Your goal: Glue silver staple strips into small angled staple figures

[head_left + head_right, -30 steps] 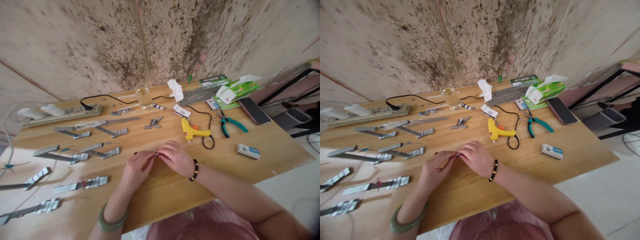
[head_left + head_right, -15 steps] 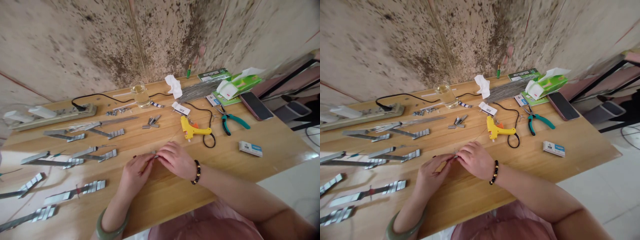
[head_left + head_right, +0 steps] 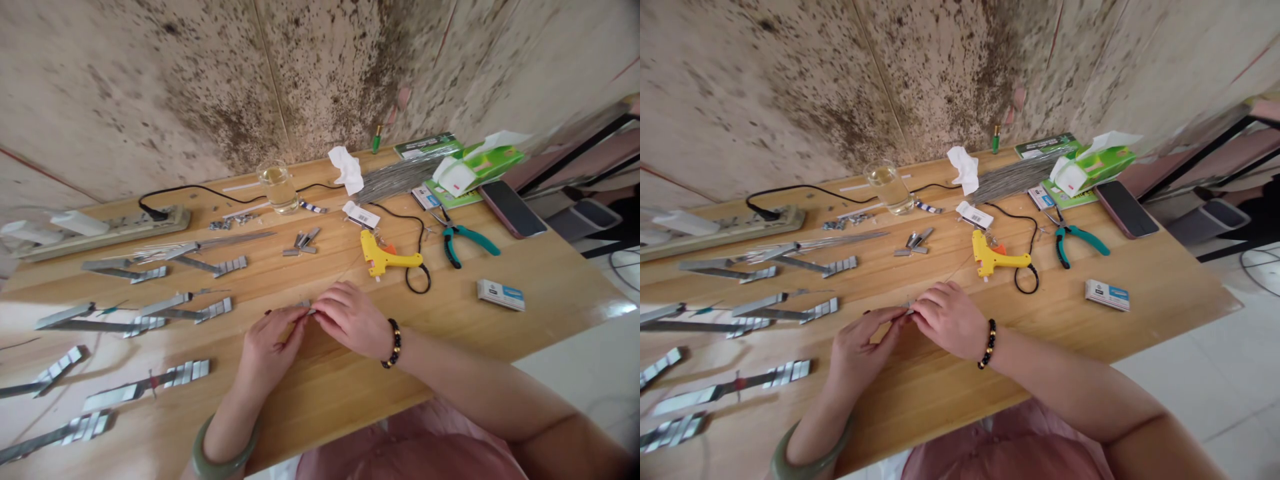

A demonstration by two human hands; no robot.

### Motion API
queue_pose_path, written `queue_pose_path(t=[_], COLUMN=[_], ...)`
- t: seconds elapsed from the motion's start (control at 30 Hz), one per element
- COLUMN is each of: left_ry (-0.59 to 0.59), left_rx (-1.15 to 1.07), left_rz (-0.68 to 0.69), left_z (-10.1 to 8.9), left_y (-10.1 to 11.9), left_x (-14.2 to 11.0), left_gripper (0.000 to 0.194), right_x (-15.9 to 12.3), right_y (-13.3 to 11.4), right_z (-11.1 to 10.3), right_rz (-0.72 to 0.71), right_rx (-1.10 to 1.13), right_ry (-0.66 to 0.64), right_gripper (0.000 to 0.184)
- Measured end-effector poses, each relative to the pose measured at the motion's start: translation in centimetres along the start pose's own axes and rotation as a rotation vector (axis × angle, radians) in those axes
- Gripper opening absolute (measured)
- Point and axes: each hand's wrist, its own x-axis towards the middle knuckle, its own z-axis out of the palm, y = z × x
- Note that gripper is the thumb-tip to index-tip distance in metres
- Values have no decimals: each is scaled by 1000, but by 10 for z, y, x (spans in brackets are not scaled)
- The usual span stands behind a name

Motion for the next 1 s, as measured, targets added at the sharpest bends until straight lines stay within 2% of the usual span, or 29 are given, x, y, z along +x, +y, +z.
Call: queue_pose_path(t=[0.37, 0.5, 0.7, 0.9, 1.0], left_ry=[37, 2, -40, -17, -17], left_rx=[-1, -32, -46, -35, -34], left_rz=[7, 1, 7, -3, 1], left_z=[2, 0, 0, 0, -1], left_y=[0, -1, -3, -3, -1], left_x=[1, 0, 0, -2, 0], left_gripper=[12, 14, 15, 13, 13], right_x=[1, -1, -3, -2, -2], right_y=[-1, 1, 3, 1, 1], right_z=[-1, 0, 4, 5, 4], right_rz=[-13, 20, 73, 159, 126], right_rx=[-21, 50, 202, 316, 290], right_ry=[19, 18, 110, 160, 175], right_gripper=[10, 6, 7, 4, 6])
